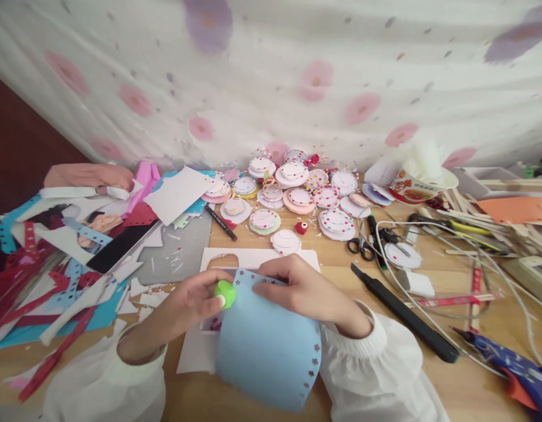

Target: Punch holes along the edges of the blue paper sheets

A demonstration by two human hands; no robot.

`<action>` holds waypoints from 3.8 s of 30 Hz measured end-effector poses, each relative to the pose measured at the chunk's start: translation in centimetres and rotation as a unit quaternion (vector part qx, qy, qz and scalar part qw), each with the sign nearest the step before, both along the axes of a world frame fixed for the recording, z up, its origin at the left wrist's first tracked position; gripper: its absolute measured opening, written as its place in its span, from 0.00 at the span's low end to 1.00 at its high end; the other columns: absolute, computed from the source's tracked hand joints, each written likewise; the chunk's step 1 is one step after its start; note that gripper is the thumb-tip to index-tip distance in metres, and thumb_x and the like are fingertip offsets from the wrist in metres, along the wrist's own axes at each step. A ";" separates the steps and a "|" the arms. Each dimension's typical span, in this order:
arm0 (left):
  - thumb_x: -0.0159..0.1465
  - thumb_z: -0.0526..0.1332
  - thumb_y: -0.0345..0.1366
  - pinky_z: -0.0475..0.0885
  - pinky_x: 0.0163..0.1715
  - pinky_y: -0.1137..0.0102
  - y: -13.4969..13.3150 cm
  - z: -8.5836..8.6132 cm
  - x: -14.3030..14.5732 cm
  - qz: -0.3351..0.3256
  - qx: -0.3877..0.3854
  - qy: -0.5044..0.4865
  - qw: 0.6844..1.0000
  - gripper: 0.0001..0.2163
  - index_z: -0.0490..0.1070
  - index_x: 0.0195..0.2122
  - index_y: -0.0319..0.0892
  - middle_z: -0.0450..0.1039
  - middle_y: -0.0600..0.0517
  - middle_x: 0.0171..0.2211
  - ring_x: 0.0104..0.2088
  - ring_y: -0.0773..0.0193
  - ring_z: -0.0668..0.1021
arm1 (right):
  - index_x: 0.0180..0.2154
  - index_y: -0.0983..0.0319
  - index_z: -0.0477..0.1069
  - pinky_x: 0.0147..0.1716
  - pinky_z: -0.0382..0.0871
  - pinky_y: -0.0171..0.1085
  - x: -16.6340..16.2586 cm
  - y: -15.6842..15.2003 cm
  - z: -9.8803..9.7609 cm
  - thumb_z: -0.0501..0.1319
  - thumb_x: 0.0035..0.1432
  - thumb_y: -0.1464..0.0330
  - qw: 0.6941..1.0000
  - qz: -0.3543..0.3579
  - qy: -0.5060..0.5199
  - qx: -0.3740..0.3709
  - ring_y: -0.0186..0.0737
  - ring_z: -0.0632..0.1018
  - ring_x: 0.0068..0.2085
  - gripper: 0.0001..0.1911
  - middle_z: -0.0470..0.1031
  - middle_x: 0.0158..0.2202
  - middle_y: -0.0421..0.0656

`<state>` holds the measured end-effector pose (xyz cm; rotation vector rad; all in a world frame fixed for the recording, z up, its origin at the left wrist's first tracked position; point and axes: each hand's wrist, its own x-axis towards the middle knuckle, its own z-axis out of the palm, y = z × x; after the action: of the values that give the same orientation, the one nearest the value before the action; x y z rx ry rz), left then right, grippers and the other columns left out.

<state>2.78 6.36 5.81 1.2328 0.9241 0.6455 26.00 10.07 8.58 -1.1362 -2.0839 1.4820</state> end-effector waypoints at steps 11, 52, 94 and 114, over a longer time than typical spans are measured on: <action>0.57 0.66 0.43 0.71 0.41 0.71 -1.9 1.3 0.0 0.017 0.089 0.139 0.986 0.16 0.71 0.44 0.43 0.73 0.51 0.40 0.40 0.61 0.75 | 0.32 0.62 0.74 0.24 0.59 0.30 0.0 -1.3 0.7 0.56 0.62 0.66 0.983 0.075 -0.082 0.146 0.31 0.67 0.24 0.11 0.71 0.23 0.38; 0.58 0.60 0.30 0.69 0.33 0.72 -2.8 -0.2 3.2 0.085 0.322 0.204 0.921 0.07 0.69 0.38 0.39 0.74 0.51 0.31 0.32 0.64 0.75 | 0.48 0.63 0.68 0.34 0.67 0.37 -1.3 -1.4 0.4 0.63 0.57 0.65 0.967 0.154 -0.106 0.173 0.43 0.78 0.36 0.18 0.78 0.36 0.46; 0.60 0.62 0.42 0.71 0.39 0.73 -2.7 3.3 -4.6 -0.099 0.165 0.230 0.954 0.15 0.71 0.46 0.43 0.75 0.50 0.40 0.39 0.63 0.75 | 0.42 0.59 0.70 0.31 0.69 0.34 0.3 -7.8 -4.0 0.50 0.65 0.59 0.986 -0.145 -0.012 0.080 0.39 0.75 0.33 0.15 0.76 0.34 0.43; 0.53 0.68 0.31 0.70 0.48 0.63 -0.1 1.6 0.6 -0.090 0.026 0.029 0.995 0.26 0.65 0.53 0.43 0.74 0.47 0.47 0.48 0.58 0.76 | 0.54 0.57 0.60 0.50 0.69 0.43 -2.2 -6.1 -3.5 0.54 0.63 0.73 0.942 -0.033 0.025 0.334 0.44 0.70 0.53 0.17 0.67 0.52 0.49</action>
<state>3.42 6.28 7.44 1.3696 0.8379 0.4952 23.76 3.99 5.09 -0.8655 -2.2180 0.6545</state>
